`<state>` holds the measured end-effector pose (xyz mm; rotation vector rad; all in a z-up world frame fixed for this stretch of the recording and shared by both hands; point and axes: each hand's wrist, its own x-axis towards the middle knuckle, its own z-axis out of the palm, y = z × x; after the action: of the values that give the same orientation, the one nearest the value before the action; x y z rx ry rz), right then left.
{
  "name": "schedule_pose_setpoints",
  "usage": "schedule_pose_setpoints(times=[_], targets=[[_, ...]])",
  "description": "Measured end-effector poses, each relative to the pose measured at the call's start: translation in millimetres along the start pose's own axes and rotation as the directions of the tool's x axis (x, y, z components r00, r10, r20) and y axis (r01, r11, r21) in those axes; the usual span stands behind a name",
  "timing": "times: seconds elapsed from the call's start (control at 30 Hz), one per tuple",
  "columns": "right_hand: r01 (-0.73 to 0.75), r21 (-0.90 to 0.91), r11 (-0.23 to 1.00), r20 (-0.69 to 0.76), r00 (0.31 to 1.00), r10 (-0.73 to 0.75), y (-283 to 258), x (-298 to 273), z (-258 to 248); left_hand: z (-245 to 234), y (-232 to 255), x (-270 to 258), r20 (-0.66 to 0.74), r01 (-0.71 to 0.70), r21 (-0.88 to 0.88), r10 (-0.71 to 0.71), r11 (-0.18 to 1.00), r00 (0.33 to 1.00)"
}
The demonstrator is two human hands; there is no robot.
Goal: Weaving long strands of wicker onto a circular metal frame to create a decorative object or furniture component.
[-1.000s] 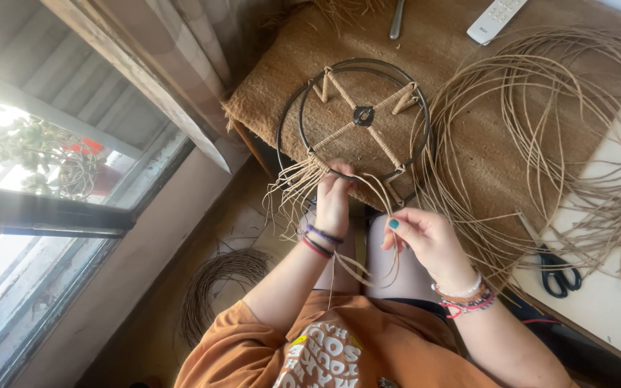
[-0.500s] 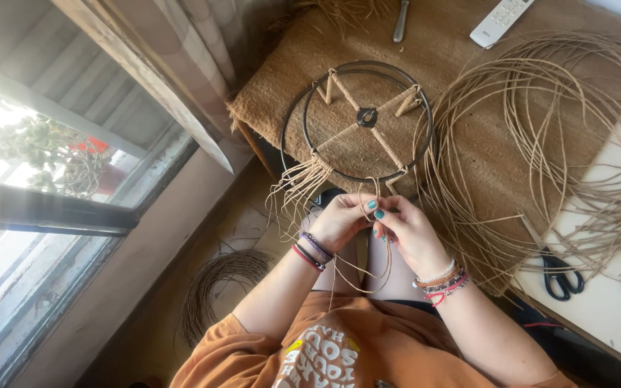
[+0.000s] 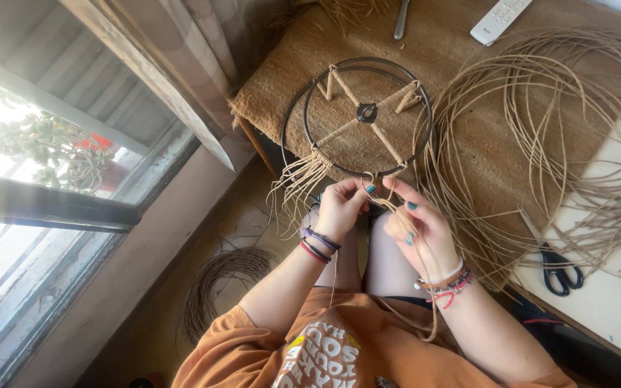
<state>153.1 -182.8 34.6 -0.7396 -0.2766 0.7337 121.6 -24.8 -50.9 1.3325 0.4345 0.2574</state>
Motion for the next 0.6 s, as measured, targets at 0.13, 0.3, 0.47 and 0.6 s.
schedule_pose_setpoints(times=[0.13, 0.3, 0.47, 0.6], targets=[[0.023, -0.083, 0.996, 0.048, 0.999, -0.019, 13, 3, 2, 0, -8, 1, -0.019, -0.005, 0.019, 0.005, 1.0, 1.0], [-0.055, -0.786, 0.616, -0.195, 0.967, -0.164, 41, -1, -19, 8, -10, 2, -0.044, 0.003, -0.016, -0.004, 1.0, 0.999], [0.104, -0.941, 0.323, -0.014, 0.939, -0.343, 45, -4, -21, 9, -20, 7, -0.093, -0.017, -0.015, 0.015, 1.0, 0.996], [0.474, -0.855, 0.212, 0.377, 0.847, -0.375, 32, -24, -12, 8, -20, 9, -0.119, -0.048, 0.041, 0.053, 0.998, 0.991]])
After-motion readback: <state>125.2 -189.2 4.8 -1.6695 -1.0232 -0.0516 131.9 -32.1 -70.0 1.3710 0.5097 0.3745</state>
